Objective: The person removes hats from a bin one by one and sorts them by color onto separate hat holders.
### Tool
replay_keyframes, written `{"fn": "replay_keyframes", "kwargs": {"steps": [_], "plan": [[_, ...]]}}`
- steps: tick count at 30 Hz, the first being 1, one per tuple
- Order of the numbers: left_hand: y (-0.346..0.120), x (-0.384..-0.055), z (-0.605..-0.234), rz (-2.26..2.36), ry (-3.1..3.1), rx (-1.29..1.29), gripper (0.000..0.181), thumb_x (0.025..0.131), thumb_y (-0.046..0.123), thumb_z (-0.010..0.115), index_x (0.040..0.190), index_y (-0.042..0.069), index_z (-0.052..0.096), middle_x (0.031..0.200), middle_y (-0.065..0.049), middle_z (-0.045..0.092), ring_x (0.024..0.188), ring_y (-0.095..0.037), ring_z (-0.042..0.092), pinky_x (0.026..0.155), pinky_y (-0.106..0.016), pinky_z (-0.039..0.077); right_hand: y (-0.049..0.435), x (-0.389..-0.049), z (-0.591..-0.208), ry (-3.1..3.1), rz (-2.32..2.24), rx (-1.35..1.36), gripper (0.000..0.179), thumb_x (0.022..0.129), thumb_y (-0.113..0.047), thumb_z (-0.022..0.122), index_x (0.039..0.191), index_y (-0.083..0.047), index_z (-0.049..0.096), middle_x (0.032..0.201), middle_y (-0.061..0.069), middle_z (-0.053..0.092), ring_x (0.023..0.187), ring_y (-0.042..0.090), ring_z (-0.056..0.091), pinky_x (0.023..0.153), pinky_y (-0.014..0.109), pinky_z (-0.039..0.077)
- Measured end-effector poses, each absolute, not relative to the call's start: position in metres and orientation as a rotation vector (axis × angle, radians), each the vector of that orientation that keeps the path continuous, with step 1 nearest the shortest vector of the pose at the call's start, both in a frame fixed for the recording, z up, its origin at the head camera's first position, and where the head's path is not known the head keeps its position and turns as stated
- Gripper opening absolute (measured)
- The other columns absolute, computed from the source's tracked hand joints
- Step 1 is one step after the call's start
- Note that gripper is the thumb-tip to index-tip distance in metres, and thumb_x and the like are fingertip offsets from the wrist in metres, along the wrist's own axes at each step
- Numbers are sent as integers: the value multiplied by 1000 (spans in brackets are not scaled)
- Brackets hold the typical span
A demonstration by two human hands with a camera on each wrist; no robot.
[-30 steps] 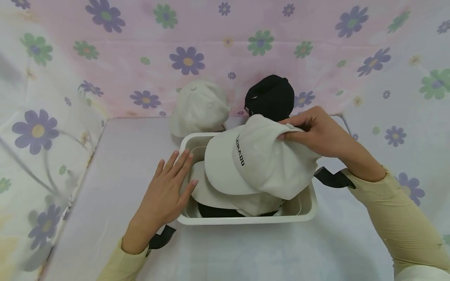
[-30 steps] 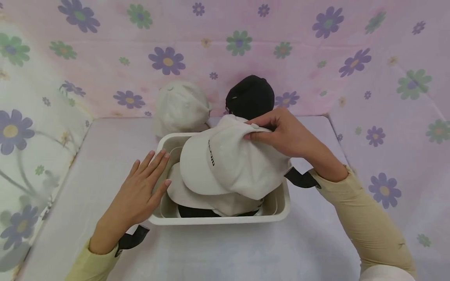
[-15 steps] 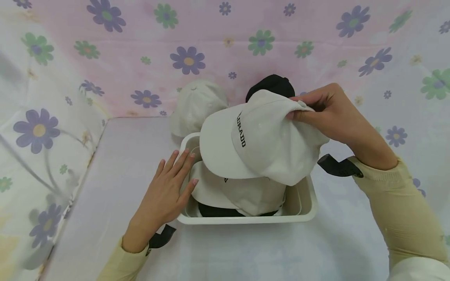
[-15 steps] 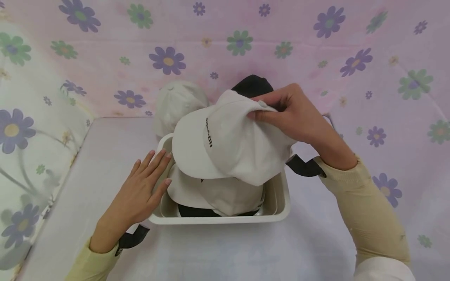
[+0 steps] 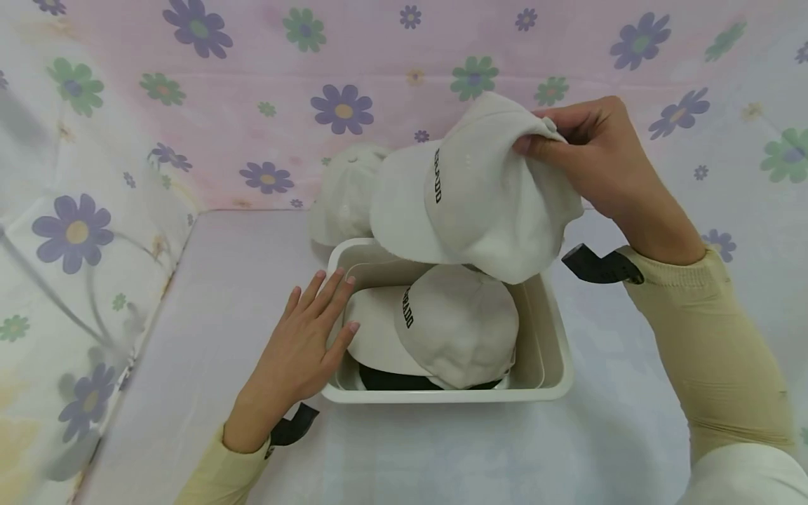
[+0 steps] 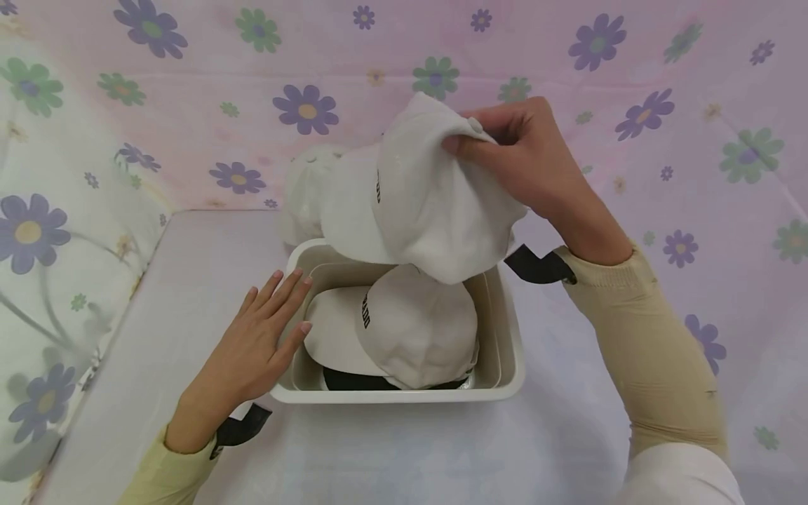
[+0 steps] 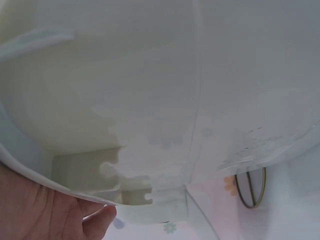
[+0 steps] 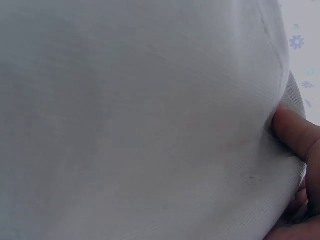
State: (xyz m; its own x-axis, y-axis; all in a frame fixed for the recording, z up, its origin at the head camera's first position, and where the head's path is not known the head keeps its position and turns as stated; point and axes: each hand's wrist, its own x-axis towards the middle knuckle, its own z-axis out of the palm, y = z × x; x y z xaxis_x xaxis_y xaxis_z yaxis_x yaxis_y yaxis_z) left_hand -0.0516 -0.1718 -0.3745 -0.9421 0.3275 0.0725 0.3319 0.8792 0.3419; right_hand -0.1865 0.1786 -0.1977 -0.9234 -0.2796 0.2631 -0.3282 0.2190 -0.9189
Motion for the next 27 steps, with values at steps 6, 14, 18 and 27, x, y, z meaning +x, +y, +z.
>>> {"fn": "replay_keyframes", "kwargs": {"steps": [6, 14, 18, 27], "plan": [[-172, -51, -373, -549, -3036, -537, 64, 108, 44, 42, 162, 13, 27, 170, -5, 18, 158, -32, 12, 124, -61, 11, 165, -202, -190, -2315, 1926, 635, 18, 87, -9, 81, 101, 2, 80, 101, 8, 77, 83, 22, 72, 68, 25, 60], [-172, -50, -373, -554, -3028, -533, 63, 108, 44, 42, 162, 14, 28, 170, -6, 21, 158, -32, 12, 124, -62, 12, 134, -230, -184, -2165, 1930, 829, 19, 91, -5, 75, 109, -1, 79, 101, 9, 77, 88, 23, 72, 78, 26, 59], [-172, -51, -373, -556, -3018, -535, 62, 108, 43, 42, 161, 13, 29, 169, -7, 22, 157, -33, 14, 123, -62, 13, 115, -250, -185, -2127, 1872, 881, 20, 92, -4, 73, 111, -3, 79, 100, 5, 77, 90, 22, 72, 83, 27, 58], [-172, -51, -374, -537, -3016, -530, 62, 108, 42, 43, 161, 13, 32, 169, -7, 23, 157, -35, 15, 123, -63, 14, 80, -286, -205, -2115, 1900, 896, 20, 92, -1, 72, 112, 2, 77, 99, 3, 77, 90, 18, 72, 85, 28, 57]]}}
